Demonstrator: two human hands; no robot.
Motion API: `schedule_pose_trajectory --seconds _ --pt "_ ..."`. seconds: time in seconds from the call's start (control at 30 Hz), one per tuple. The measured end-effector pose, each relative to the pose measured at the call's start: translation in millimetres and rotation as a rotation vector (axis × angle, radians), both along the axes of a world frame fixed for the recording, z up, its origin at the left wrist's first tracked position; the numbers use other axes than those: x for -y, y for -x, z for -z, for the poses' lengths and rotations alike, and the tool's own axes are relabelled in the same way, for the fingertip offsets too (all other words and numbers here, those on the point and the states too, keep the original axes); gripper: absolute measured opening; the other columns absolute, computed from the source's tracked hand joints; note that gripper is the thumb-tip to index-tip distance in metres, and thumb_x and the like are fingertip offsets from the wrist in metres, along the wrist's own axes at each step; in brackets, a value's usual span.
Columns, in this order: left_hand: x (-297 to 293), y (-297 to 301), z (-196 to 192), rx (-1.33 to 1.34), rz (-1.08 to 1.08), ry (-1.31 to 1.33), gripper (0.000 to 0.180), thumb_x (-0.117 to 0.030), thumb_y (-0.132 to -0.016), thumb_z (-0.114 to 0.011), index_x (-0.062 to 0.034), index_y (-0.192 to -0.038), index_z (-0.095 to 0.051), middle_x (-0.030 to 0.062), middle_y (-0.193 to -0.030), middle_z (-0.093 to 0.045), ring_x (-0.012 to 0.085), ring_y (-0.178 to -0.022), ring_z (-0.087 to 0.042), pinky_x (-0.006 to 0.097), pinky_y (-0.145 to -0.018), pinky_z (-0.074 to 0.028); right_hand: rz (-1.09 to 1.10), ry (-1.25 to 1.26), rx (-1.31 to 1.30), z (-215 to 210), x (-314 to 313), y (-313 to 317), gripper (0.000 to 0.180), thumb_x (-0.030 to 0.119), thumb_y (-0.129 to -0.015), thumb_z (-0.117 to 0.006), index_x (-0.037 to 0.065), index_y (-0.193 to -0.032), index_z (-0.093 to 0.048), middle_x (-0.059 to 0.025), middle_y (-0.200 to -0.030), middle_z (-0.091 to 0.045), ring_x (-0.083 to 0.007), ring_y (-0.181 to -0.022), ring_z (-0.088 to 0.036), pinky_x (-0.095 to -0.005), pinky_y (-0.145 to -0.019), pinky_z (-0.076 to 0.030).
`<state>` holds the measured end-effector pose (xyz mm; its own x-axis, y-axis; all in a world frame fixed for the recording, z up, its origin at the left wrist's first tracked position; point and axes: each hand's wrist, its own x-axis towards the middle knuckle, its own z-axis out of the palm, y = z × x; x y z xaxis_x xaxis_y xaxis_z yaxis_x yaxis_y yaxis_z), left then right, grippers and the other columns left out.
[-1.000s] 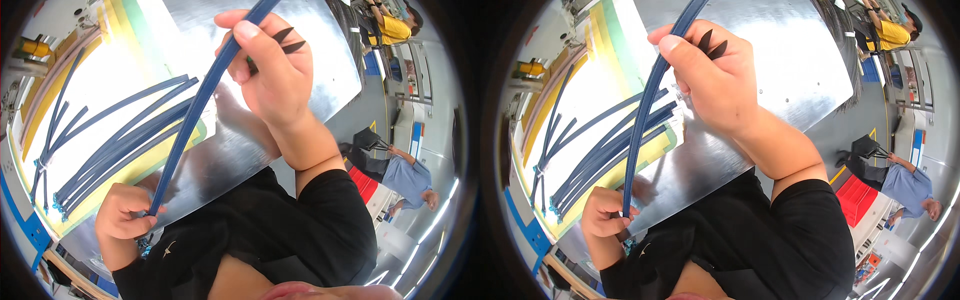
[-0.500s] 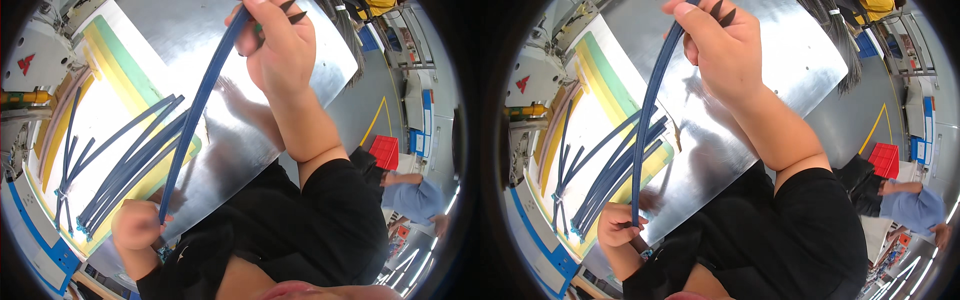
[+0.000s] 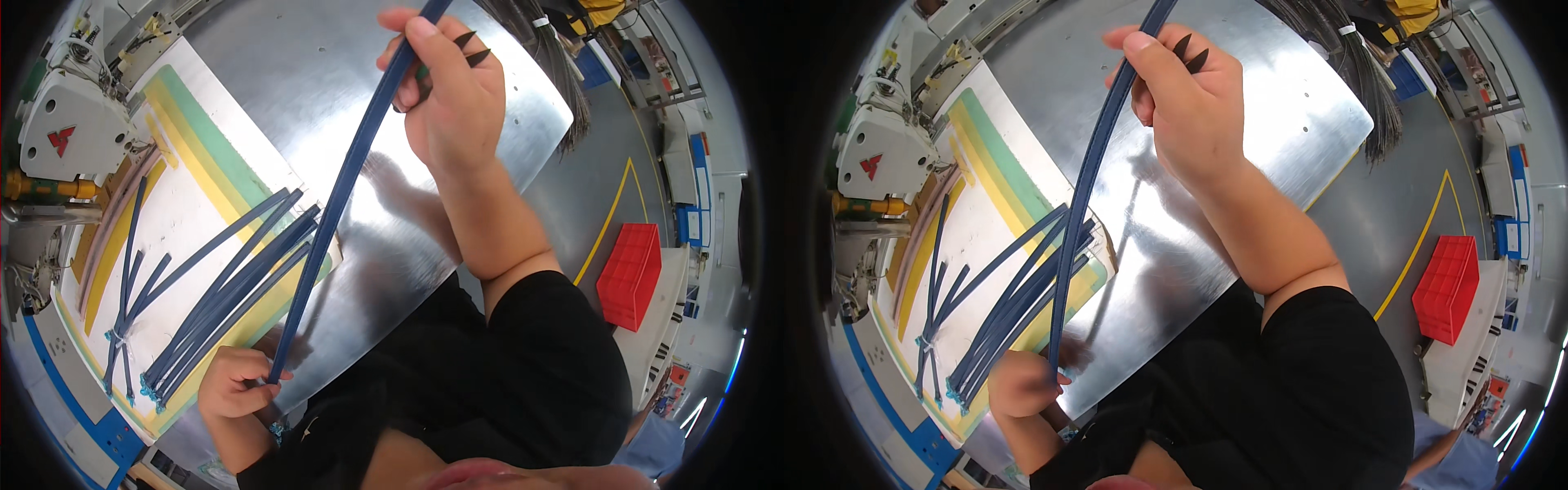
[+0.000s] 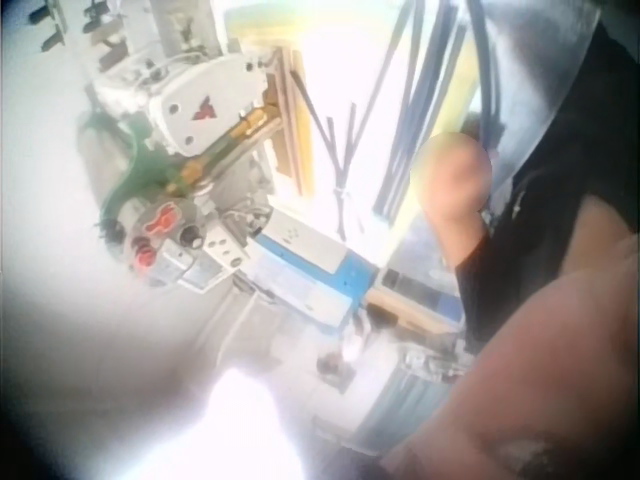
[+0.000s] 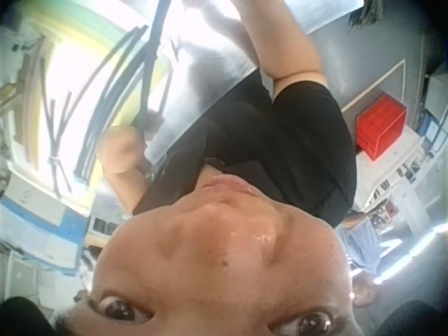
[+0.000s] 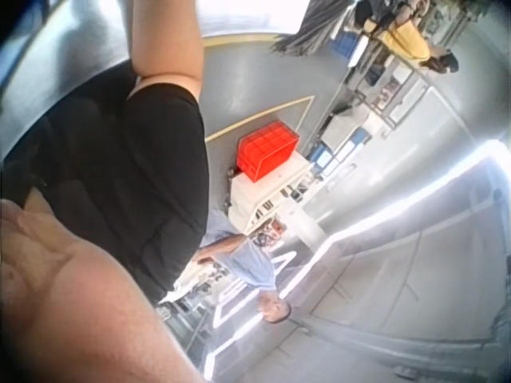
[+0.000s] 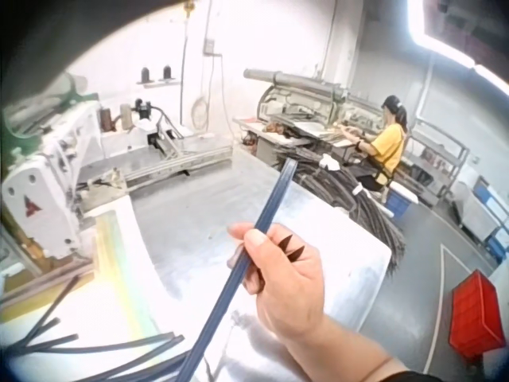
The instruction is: The person assembles multiple dark blue cables with teal connectors on a workbench. They repeatedly pick up a cable, align it with a jig, and secure it using a tool, then place the finished unit on the table. The process is repeated for several cables throughout the clip.
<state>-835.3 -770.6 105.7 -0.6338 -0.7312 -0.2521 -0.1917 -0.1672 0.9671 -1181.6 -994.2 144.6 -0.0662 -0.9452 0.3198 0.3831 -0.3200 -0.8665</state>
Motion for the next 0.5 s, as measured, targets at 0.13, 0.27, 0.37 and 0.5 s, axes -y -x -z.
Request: schedule_pose_trajectory --seconds 0.13,0.27,0.37,0.5 --pt "2.2 1.5 -3.3 0.056 0.043 0.001 0.026 0.003 -0.071 -0.074 0.0028 -0.096 -0.081 0.0108 -0.07 -0.064 0.0233 -0.061 -0.062 0.033 -0.057 -0.044 0.04 0.025 0.035 -8.5 -3.6 1.0 0.026 0.02 -0.104 -0.066 -0.004 -0.108 -0.074 -0.0095 -0.077 -0.071 -0.0045 -0.056 -0.049 -0.0213 -0.053 -0.038" --pt "2.6 3.5 -4.9 0.07 0.051 -0.008 0.024 0.003 -0.073 -0.074 0.0031 -0.096 -0.081 0.0108 -0.067 -0.061 0.0237 -0.06 -0.061 0.034 -0.056 -0.043 0.065 0.032 -0.004 -10.3 -3.7 7.8 0.03 0.02 -0.104 -0.064 -0.007 -0.113 -0.072 -0.0108 -0.08 -0.07 -0.0085 -0.059 -0.049 -0.0229 -0.056 -0.039" --pt "3.5 2.8 -5.5 0.08 0.063 -0.017 0.024 0.001 -0.074 -0.074 0.003 -0.097 -0.081 0.0108 -0.068 -0.062 0.0237 -0.06 -0.061 0.034 -0.056 -0.043 0.103 0.058 0.037 -10.4 -0.1 9.0 0.026 0.021 -0.104 -0.066 -0.003 -0.107 -0.074 -0.0089 -0.079 -0.071 -0.0046 -0.056 -0.048 -0.0216 -0.052 -0.037" --pt "5.1 2.3 -6.4 0.078 0.074 -0.013 0.023 0.0 -0.075 -0.074 0.003 -0.097 -0.081 0.0109 -0.067 -0.061 0.0238 -0.059 -0.061 0.034 -0.056 -0.043 0.149 0.075 0.067 -10.4 5.1 12.8 0.024 0.021 -0.104 -0.066 -0.002 -0.105 -0.075 -0.0072 -0.078 -0.072 -0.0029 -0.054 -0.047 -0.0214 -0.049 -0.036"
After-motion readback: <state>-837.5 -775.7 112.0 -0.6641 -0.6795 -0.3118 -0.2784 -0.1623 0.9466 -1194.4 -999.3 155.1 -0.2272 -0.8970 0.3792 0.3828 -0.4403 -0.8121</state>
